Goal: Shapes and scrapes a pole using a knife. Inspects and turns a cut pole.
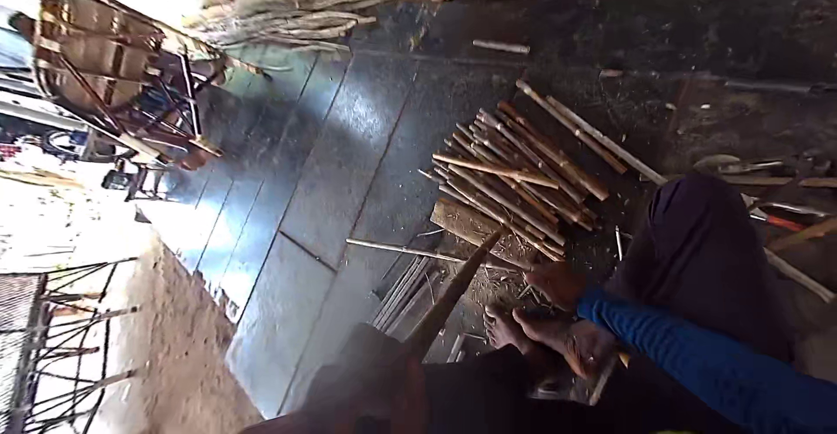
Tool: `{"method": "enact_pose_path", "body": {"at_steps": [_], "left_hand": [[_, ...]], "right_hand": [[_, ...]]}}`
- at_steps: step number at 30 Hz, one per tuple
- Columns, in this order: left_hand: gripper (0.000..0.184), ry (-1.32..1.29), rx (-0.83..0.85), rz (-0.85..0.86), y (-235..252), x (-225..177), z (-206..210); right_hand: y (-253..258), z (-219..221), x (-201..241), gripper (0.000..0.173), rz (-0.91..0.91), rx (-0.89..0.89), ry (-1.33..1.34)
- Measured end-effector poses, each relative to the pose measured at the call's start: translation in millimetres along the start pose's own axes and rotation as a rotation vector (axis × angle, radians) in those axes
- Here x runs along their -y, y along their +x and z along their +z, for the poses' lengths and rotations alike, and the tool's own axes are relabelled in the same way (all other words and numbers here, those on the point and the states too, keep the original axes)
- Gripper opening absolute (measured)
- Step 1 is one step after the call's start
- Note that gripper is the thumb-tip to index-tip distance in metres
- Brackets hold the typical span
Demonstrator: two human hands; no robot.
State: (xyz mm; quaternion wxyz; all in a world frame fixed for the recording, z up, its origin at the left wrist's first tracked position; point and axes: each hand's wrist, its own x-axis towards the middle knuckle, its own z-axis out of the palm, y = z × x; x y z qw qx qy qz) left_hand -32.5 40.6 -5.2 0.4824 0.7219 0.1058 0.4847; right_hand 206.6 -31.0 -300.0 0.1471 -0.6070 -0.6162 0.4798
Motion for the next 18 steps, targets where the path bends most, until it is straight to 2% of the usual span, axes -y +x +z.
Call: {"method": "enact_pose_path", "body": {"at_steps": [2,5,6,7,8,10,11,12,14,16,18], "left_hand": [[0.073,0.004,-0.087,0.048,10.7,4.5,14.3],[0.064,0.021,-0.073,0.006,11.1,4.8,13.9],[0.055,0.045,-0.081,0.008,3.0,-0.3,11.0],[0.049,0.068,-0.133,0.049,2.3,0.1,16.0],[0.052,0.072,-0.191,0.093,6.8,5.5,21.9],[0.053,0.094,-0.251,0.118,13.9,10.4,23.5],[0.049,0.101,-0.258,0.112,14.7,10.3,23.6],[0.046,0.107,-0.257,0.093,12.2,4.6,23.6],[0.045,0.083,-0.262,0.144,11.9,5.4,21.1],[0.044,0.087,-0.234,0.147,15.8,11.7,19.1],[0.032,0.064,-0.197,0.077,13.2,9.4,22.6]], "right_hand": [[9.8,-0.9,-9.8,0.071,0.092,-0.028,0.018],[5.1,-26.8,12.0,0.055,-0.036,0.005,0.001],[-0.4,-13.0,8.8,0.055,-0.026,0.014,0.035],[0.4,0.0,-0.2,0.064,0.023,0.001,0.037],[5.9,-0.7,-6.6,0.070,0.039,-0.027,0.024],[6.9,-18.8,6.5,0.066,-0.053,-0.045,-0.011],[6.8,-24.0,8.6,0.062,-0.102,-0.057,-0.038],[2.1,-16.8,6.9,0.059,-0.072,-0.008,-0.005],[5.4,5.1,-11.3,0.070,0.044,-0.037,0.032],[9.8,-8.9,-4.3,0.070,0.029,-0.055,0.021],[6.9,-22.1,5.4,0.061,-0.037,-0.037,-0.004]]}}
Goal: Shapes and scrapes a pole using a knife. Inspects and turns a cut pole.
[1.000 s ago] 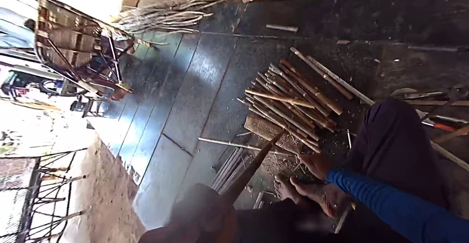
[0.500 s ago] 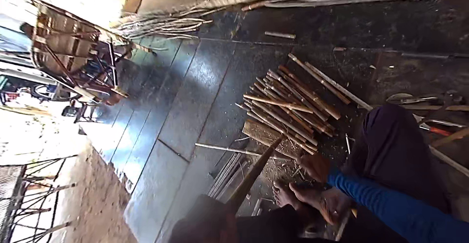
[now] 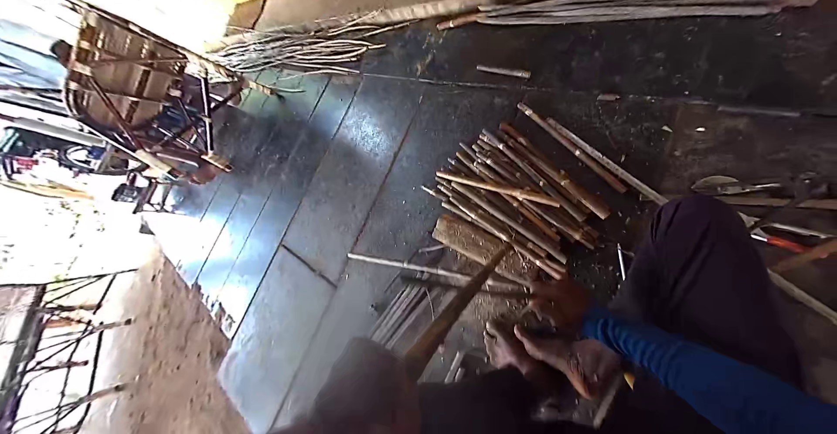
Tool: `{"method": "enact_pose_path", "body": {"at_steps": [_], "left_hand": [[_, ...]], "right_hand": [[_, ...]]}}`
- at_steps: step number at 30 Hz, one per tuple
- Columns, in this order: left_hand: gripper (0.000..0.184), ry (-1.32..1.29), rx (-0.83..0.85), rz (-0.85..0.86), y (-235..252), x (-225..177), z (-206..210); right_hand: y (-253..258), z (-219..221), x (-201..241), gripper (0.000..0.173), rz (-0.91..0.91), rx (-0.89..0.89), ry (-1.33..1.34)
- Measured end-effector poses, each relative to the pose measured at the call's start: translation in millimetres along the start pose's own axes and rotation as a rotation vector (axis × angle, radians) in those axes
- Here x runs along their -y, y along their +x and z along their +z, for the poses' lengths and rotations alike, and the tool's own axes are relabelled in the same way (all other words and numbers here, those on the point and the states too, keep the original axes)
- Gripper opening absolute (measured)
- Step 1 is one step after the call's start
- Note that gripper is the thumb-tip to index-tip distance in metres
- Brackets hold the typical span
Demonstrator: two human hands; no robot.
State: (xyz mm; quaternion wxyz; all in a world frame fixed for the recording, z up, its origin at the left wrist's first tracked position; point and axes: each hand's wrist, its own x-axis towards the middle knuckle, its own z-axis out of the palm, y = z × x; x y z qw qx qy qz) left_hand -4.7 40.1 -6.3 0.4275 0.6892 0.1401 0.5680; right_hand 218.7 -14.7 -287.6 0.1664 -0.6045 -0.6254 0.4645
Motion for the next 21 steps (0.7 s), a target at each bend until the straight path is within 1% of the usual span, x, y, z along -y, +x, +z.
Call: {"method": "enact_pose_path", "body": {"at_steps": [1,2,3,4,5,6,7,8,9,10,11,13,14,15,16,17,18,19,20,21], "left_hand": [[0.031,-0.011,0.012,-0.027,-4.2,-8.4,-0.9],[0.036,-0.019,0.016,0.000,-3.8,-9.3,-1.8],[0.048,-0.020,0.023,0.040,-0.4,-8.7,-3.9],[0.062,-0.009,0.020,0.061,1.1,-15.1,-9.1],[0.069,0.033,0.015,0.075,-0.3,-23.9,-16.4],[0.068,0.089,-0.007,0.098,-5.2,-31.5,-22.7],[0.062,0.159,-0.051,0.109,-13.1,-37.2,-27.5],[0.057,0.228,-0.129,0.107,-20.2,-36.6,-31.3],[0.060,0.279,-0.226,0.095,-24.7,-30.4,-33.7],[0.065,0.285,-0.312,0.080,-25.8,-25.3,-33.6],[0.066,0.255,-0.372,0.075,-23.7,-25.2,-32.1],[0.057,0.209,-0.476,0.120,-16.7,-44.0,-21.6],[0.054,0.229,-0.513,0.150,-13.9,-57.8,-17.0],[0.054,0.240,-0.530,0.181,-13.7,-68.9,-13.4],[0.058,0.232,-0.526,0.199,-16.3,-75.5,-8.6],[0.060,0.191,-0.493,0.191,-20.5,-76.9,-2.8],[0.057,0.155,-0.440,0.154,-27.5,-72.8,2.5],[0.052,0.145,-0.435,0.099,-32.9,-64.9,11.7],[0.050,0.141,-0.440,0.060,-36.7,-56.5,20.4],[0.053,0.144,-0.417,0.039,-40.9,-51.4,25.5]], "right_hand": [[-5.4,14.6,-4.5,0.063,0.066,0.023,0.015],[-2.1,24.6,-16.7,0.071,0.177,0.040,0.023],[8.0,25.7,-30.0,0.078,0.270,0.043,0.043],[13.6,28.2,-35.4,0.082,0.293,0.033,0.080],[15.6,27.7,-35.1,0.081,0.226,0.014,0.137],[15.5,26.0,-34.2,0.076,0.098,-0.008,0.231],[11.1,24.7,-29.6,0.072,-0.018,-0.016,0.341],[6.3,21.0,-23.1,0.069,-0.085,-0.007,0.418],[-1.0,14.0,-12.9,0.068,-0.127,0.016,0.462],[-11.4,5.5,1.0,0.063,-0.165,0.043,0.483],[-22.1,-3.3,16.5,0.055,-0.204,0.051,0.470],[-33.2,5.3,27.1,0.049,-0.341,-0.095,0.392],[-34.9,13.6,25.8,0.055,-0.390,-0.156,0.332],[-38.5,18.0,26.6,0.057,-0.405,-0.194,0.289],[-44.5,18.4,30.4,0.058,-0.381,-0.205,0.267],[-51.2,14.8,38.9,0.057,-0.351,-0.194,0.269],[-58.0,10.2,49.7,0.054,-0.324,-0.180,0.280],[-60.1,9.2,52.4,0.057,-0.310,-0.147,0.259],[-57.4,12.2,48.8,0.060,-0.298,-0.102,0.230],[-50.7,20.1,39.1,0.064,-0.296,-0.076,0.205]]}}
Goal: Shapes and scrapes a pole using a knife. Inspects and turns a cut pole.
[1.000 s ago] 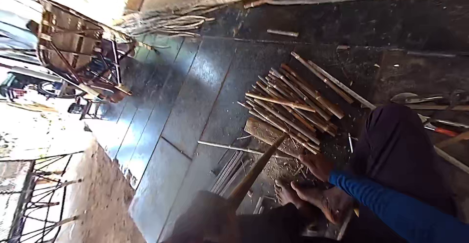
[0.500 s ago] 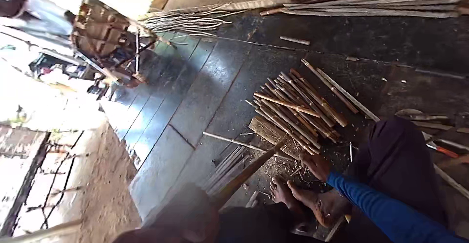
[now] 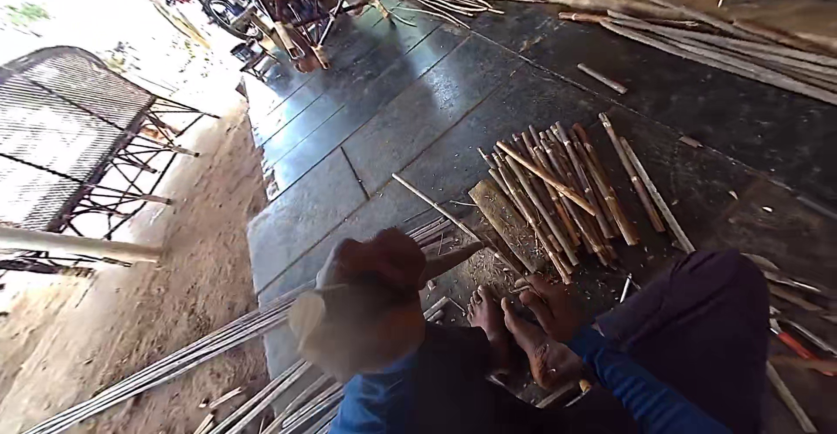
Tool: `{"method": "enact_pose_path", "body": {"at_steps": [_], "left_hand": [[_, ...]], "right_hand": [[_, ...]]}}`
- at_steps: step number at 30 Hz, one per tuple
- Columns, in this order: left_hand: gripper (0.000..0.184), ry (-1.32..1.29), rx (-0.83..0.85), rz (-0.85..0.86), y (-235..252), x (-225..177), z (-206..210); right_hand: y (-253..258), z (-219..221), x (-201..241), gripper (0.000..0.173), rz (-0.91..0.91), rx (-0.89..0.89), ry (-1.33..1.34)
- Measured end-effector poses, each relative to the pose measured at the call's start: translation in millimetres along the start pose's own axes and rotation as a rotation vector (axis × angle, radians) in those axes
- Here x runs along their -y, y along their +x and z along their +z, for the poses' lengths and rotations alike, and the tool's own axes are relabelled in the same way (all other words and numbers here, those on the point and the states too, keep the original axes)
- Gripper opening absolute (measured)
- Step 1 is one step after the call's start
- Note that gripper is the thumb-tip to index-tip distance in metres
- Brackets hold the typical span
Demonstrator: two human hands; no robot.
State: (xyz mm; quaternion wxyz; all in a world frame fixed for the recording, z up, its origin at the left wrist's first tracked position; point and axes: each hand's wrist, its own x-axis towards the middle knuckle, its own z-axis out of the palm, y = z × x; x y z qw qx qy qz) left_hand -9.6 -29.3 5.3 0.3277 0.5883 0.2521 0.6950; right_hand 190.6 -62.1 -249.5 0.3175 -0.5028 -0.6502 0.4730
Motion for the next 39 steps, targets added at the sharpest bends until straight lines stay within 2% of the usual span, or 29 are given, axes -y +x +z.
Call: {"method": "enact_pose_path", "body": {"at_steps": [3,5,6,7,9,10,13,16,17,19,21,23,25,26,28,30,32,34,36,38,39], "left_hand": [[0.063,0.047,0.130,0.000,-9.3,-0.3,-3.6],[0.059,0.081,0.132,0.004,-12.7,-5.1,2.0],[0.057,0.090,0.134,0.018,-14.2,-9.0,5.1],[0.054,0.101,0.154,0.038,-14.5,-14.3,6.7],[0.050,0.136,0.224,0.087,-12.2,-23.2,12.5],[0.050,0.143,0.253,0.082,-11.3,-26.9,16.7],[0.054,0.156,0.332,0.040,-12.2,-29.9,30.4],[0.053,0.162,0.424,0.036,-16.5,-30.6,35.2],[0.054,0.159,0.462,0.025,-14.9,-29.6,30.4],[0.052,0.143,0.533,0.015,-11.2,-21.3,18.0],[0.049,0.157,0.585,-0.008,-19.2,-25.8,4.0],[0.053,0.131,0.543,0.042,-8.7,-19.1,18.2],[0.055,0.130,0.441,0.052,-4.3,-21.2,33.4],[0.056,0.132,0.431,0.053,-2.7,-21.9,35.2],[0.058,0.168,0.468,0.037,-1.7,-22.2,29.9],[0.059,0.219,0.448,-0.001,-4.8,-30.5,33.0],[0.060,0.242,0.402,0.030,-3.1,-27.4,36.4],[0.058,0.211,0.422,0.040,-4.4,-25.5,28.7],[0.057,0.171,0.457,0.062,-4.3,-20.1,24.5],[0.060,0.163,0.422,0.066,-6.1,-20.9,35.2],[0.062,0.179,0.411,0.066,-8.0,-21.2,38.6]], "right_hand": [[-1.8,5.7,-2.8,0.075,-0.030,0.055,0.037],[-5.0,6.2,7.0,0.083,-0.232,0.023,0.108],[-4.8,11.8,2.1,0.082,-0.298,-0.014,0.110],[-3.9,19.8,-8.9,0.078,-0.289,-0.039,0.077],[-1.0,26.6,-28.5,0.067,-0.130,0.017,0.025],[-1.4,25.8,-24.1,0.066,-0.091,0.048,0.015],[2.0,21.8,-2.1,0.068,-0.209,0.064,0.037],[3.4,29.2,-28.4,0.064,0.022,0.128,0.043],[6.7,27.2,-22.7,0.066,0.022,0.128,0.039],[18.0,16.1,-2.4,0.070,-0.137,0.091,0.062],[3.6,37.4,-14.6,0.065,-0.142,0.053,0.157],[18.8,47.1,-42.5,0.055,0.019,0.035,0.121],[24.5,41.2,-35.6,0.051,0.156,0.062,0.159],[24.1,30.2,-24.3,0.052,0.141,0.060,0.171],[27.7,7.1,-8.5,0.065,0.043,0.033,0.189],[15.5,10.5,-19.8,0.073,0.060,0.055,0.174],[14.6,22.4,-48.6,0.059,0.236,0.067,0.067],[16.8,29.2,-39.5,0.063,0.377,0.065,0.015],[25.1,15.0,-8.1,0.061,0.339,0.021,0.072],[19.6,14.6,5.8,0.056,0.122,-0.060,0.142],[13.6,17.2,4.3,0.062,0.019,-0.088,0.166]]}}
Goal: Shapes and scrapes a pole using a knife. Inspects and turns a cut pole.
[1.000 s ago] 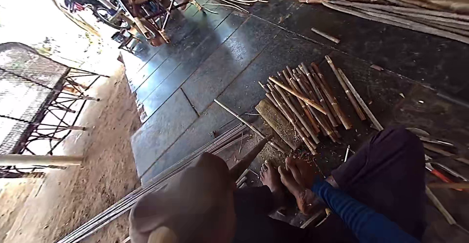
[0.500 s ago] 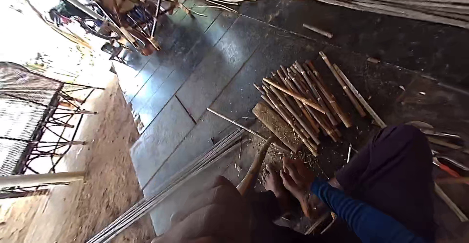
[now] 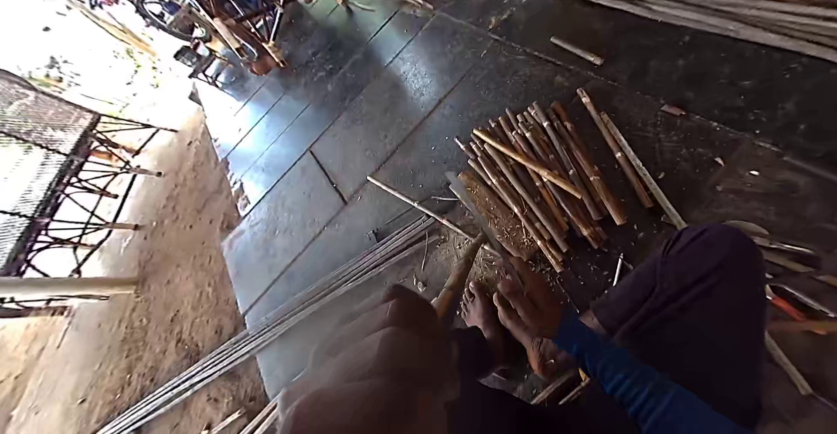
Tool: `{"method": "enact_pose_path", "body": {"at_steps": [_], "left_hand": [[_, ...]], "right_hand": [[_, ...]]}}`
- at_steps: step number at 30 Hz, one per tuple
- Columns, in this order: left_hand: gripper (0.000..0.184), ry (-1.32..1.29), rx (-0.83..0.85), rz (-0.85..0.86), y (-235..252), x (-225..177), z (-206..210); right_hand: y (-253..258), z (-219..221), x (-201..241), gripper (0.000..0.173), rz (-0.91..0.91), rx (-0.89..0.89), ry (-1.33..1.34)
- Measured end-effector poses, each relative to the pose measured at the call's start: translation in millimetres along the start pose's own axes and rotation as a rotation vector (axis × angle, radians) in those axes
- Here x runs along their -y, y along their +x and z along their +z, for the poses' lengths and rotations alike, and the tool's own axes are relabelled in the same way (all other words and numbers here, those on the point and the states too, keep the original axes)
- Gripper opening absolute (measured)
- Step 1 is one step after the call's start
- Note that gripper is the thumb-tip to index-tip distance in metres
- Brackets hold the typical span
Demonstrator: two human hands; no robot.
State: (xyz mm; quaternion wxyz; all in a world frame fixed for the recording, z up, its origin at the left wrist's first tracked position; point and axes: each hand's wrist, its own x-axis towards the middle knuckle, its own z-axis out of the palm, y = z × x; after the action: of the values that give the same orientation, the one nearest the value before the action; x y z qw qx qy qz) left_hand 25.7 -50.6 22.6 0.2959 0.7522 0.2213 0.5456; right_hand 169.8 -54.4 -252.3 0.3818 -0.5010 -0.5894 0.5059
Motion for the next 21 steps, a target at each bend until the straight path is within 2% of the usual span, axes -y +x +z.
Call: {"method": "enact_pose_path", "body": {"at_steps": [1,3,5,6,8,10,12,14,16,18,20,21], "left_hand": [[0.064,0.003,0.002,0.004,-0.8,1.9,1.7],[0.061,-0.026,0.057,-0.002,-4.2,6.8,-0.7],[0.053,-0.044,0.131,-0.021,-5.2,8.7,-2.9],[0.051,-0.032,0.163,-0.035,-6.1,8.4,-3.6],[0.044,0.009,0.203,-0.049,-10.1,4.7,-1.2],[0.038,0.029,0.251,-0.036,-10.7,1.5,4.0],[0.028,-0.003,0.338,-0.007,-6.0,6.5,7.1],[0.029,-0.010,0.348,0.026,-5.3,16.7,11.5],[0.032,0.009,0.336,0.008,-11.2,12.2,15.5],[0.036,0.044,0.326,0.025,-7.2,16.3,19.2],[0.038,0.099,0.319,0.007,-3.4,17.4,19.4],[0.035,0.108,0.323,-0.018,-5.1,13.7,19.4]], "right_hand": [[-4.1,1.6,-8.1,0.066,-0.046,-0.015,0.002],[-9.4,5.0,-29.9,0.071,-0.003,0.000,-0.037],[-11.1,1.2,-20.2,0.087,-0.036,0.080,-0.018],[-11.4,-2.9,-7.4,0.087,-0.141,0.095,0.021],[-11.1,-1.4,2.0,0.076,-0.292,0.095,0.048],[-9.3,12.3,-14.6,0.068,-0.168,0.092,-0.017],[2.4,9.2,-10.2,0.074,-0.117,0.096,-0.080],[13.8,0.8,4.0,0.074,-0.255,0.075,-0.090],[4.7,12.5,-9.1,0.066,-0.154,0.080,-0.064],[10.9,11.3,-18.0,0.074,-0.086,0.081,-0.063],[15.6,1.5,-1.8,0.081,-0.201,0.078,-0.057],[11.8,3.0,-2.0,0.079,-0.232,0.071,-0.053]]}}
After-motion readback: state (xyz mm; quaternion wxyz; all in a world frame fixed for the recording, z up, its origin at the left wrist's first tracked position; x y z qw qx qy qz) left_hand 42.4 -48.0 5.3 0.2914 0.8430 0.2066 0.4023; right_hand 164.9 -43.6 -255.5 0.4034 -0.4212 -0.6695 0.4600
